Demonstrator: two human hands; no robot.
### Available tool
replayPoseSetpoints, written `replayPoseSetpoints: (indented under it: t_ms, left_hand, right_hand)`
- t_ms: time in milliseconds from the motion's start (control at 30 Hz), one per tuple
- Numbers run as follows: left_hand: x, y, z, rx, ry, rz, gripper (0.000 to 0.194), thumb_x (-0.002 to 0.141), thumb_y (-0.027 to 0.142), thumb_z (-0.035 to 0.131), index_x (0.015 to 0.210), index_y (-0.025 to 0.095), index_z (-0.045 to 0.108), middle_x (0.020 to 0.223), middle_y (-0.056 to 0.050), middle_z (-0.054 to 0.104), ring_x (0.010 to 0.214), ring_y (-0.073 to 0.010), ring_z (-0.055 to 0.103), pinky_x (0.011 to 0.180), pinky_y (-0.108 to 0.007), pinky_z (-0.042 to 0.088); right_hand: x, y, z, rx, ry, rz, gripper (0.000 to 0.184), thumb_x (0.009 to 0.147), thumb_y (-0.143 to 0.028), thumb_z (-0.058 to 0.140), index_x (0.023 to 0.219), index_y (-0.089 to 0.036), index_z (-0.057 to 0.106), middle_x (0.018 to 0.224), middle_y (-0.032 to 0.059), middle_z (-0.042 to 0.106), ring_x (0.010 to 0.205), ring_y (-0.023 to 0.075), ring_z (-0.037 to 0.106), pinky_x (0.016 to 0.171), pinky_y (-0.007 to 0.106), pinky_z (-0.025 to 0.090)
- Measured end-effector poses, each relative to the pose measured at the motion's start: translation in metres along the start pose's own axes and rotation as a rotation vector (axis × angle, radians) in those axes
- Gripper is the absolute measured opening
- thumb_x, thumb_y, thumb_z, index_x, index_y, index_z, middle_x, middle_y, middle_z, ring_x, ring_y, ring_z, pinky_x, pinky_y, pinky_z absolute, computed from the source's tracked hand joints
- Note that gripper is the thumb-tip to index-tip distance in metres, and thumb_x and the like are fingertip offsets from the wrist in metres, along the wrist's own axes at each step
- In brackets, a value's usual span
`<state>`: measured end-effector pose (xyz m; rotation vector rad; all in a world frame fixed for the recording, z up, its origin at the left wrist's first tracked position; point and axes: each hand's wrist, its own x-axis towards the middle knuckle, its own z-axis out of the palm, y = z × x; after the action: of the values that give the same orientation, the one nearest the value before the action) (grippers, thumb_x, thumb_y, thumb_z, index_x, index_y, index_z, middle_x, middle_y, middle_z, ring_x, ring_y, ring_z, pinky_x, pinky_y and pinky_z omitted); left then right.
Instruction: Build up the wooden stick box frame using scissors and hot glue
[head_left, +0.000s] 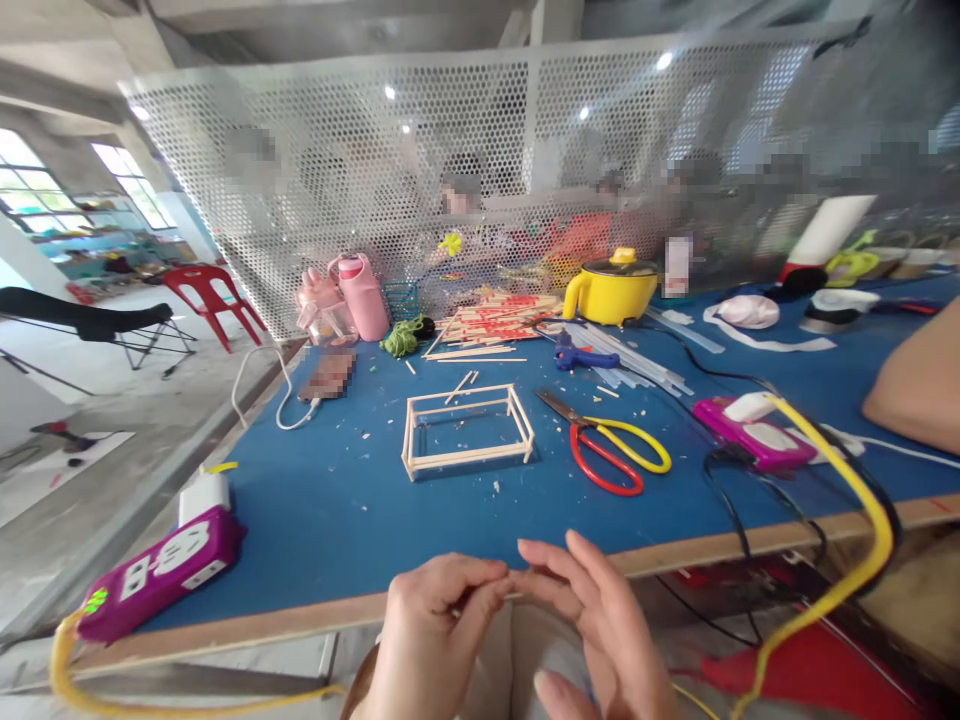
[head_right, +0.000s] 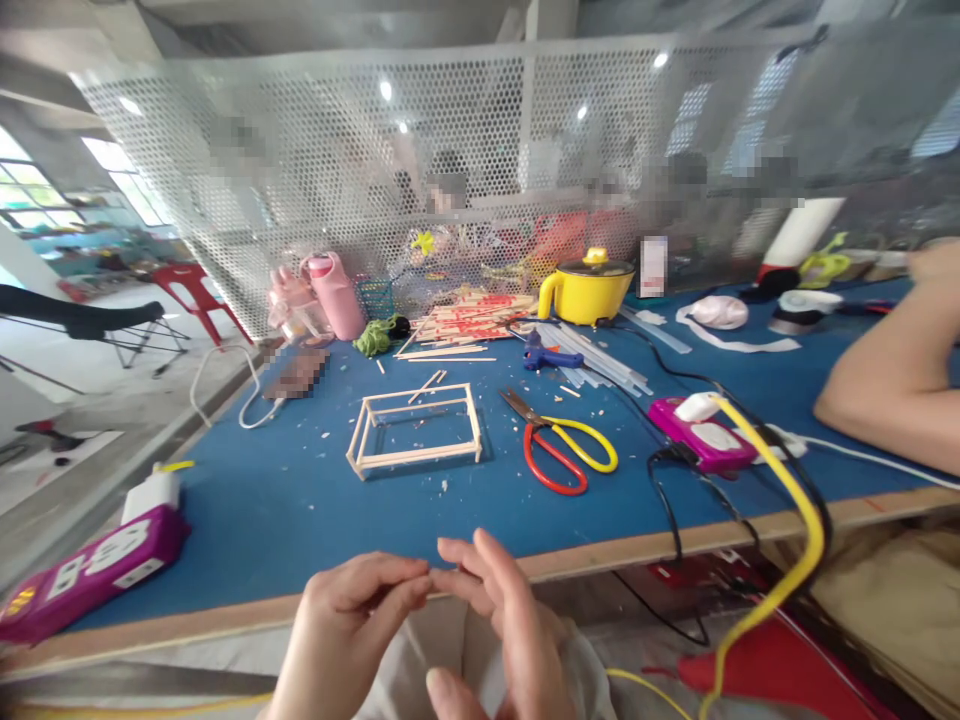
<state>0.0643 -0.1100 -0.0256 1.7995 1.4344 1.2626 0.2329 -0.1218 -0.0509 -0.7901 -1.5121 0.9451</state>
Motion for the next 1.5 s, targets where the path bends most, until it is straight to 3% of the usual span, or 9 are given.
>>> replayPoseSetpoints:
  t_ms: [133, 333, 467, 700, 900, 1200, 1367, 1433, 1500]
  left_hand:
    - [0.012, -0.005, -0.005, 0.156, 0.133, 0.07, 0.011, 0.083, 0.02, 0.06, 0.08, 0.022, 0.071, 0.078, -0.001, 0.073, 0.069, -0.0131, 0.068, 0.063, -0.02, 0.054]
    - [0.054, 0.01, -0.022, 0.261, 0.12, 0.439, 0.015, 0.084, 0.017, 0.058, 0.094, 0.021, 0.068, 0.083, -0.002, 0.07, 0.072, -0.0107, 0.064, 0.067, -0.019, 0.051]
    - [0.059, -0.009, -0.061, 0.465, 0.468, 0.191, 0.032, 0.08, 0.033, 0.063, 0.11, 0.021, 0.062, 0.074, 0.001, 0.06, 0.057, -0.01, 0.052, 0.055, -0.022, 0.046]
    - [0.061, -0.049, -0.068, 0.598, -0.029, -0.247, 0.04, 0.08, 0.052, 0.054, 0.102, 0.022, 0.067, 0.085, -0.002, 0.069, 0.073, -0.0201, 0.062, 0.066, -0.031, 0.045]
    - [0.076, -0.042, -0.06, 0.584, -0.072, -0.258, 0.028, 0.085, 0.042, 0.049, 0.084, 0.025, 0.071, 0.084, -0.002, 0.073, 0.079, -0.0223, 0.065, 0.068, -0.029, 0.042]
    - [0.093, -0.054, -0.055, 0.625, -0.048, -0.184, 0.026, 0.086, 0.038, 0.047, 0.084, 0.023, 0.068, 0.077, -0.003, 0.07, 0.071, -0.0204, 0.064, 0.067, -0.03, 0.044]
    - [0.048, -0.038, -0.046, 0.525, 0.261, -0.105, 0.054, 0.075, 0.047, 0.061, 0.12, 0.018, 0.05, 0.096, -0.008, 0.062, 0.073, -0.0207, 0.061, 0.065, -0.035, 0.051]
    - [0.007, -0.021, -0.031, 0.319, 0.157, -0.081, 0.047, 0.078, 0.044, 0.059, 0.118, 0.021, 0.05, 0.09, -0.005, 0.062, 0.072, -0.0176, 0.062, 0.062, -0.03, 0.053]
    - [-0.033, -0.003, -0.011, 0.098, -0.127, -0.026, 0.039, 0.081, 0.044, 0.057, 0.115, 0.026, 0.053, 0.086, -0.002, 0.063, 0.071, -0.0155, 0.062, 0.061, -0.028, 0.053]
  right_hand:
    - [0.025, 0.001, -0.019, -0.414, 0.016, -0.084, 0.03, 0.086, -0.02, 0.054, 0.115, -0.026, 0.055, 0.102, 0.0081, 0.063, 0.087, 0.019, 0.063, 0.073, 0.029, 0.052]
    - [0.102, 0.0, -0.047, -0.584, 0.024, 0.183, 0.01, 0.078, -0.017, 0.051, 0.087, -0.02, 0.055, 0.069, -0.0013, 0.057, 0.055, 0.0117, 0.051, 0.052, 0.024, 0.042]
    - [0.113, -0.002, -0.063, -0.566, 0.079, 0.193, 0.008, 0.077, -0.016, 0.05, 0.082, -0.021, 0.05, 0.069, -0.0018, 0.059, 0.056, 0.012, 0.054, 0.052, 0.023, 0.04]
    - [0.093, 0.016, -0.053, -0.597, -0.015, 0.254, 0.007, 0.08, -0.027, 0.055, 0.076, -0.021, 0.054, 0.069, 0.0016, 0.066, 0.059, 0.015, 0.059, 0.059, 0.026, 0.044]
    - [0.125, 0.027, -0.041, -0.559, -0.056, 0.324, 0.035, 0.073, -0.017, 0.06, 0.105, -0.024, 0.046, 0.093, 0.0047, 0.07, 0.051, 0.0126, 0.061, 0.054, 0.026, 0.048]
    - [0.156, 0.04, -0.034, -0.536, -0.084, 0.305, 0.026, 0.073, -0.015, 0.06, 0.095, -0.022, 0.049, 0.065, -0.002, 0.067, 0.043, 0.0135, 0.059, 0.047, 0.025, 0.046]
    - [0.133, 0.008, -0.038, -0.516, 0.085, 0.257, 0.044, 0.073, -0.022, 0.066, 0.111, -0.022, 0.043, 0.098, 0.0068, 0.066, 0.057, 0.0125, 0.061, 0.058, 0.028, 0.052]
    - [0.111, -0.02, -0.028, -0.385, 0.191, 0.119, 0.034, 0.079, -0.029, 0.063, 0.107, -0.023, 0.045, 0.094, 0.0051, 0.066, 0.057, 0.0124, 0.059, 0.056, 0.028, 0.053]
    - [0.086, -0.049, -0.008, -0.216, 0.174, 0.001, 0.024, 0.084, -0.028, 0.057, 0.106, -0.027, 0.047, 0.091, 0.004, 0.066, 0.066, 0.0152, 0.062, 0.055, 0.028, 0.054]
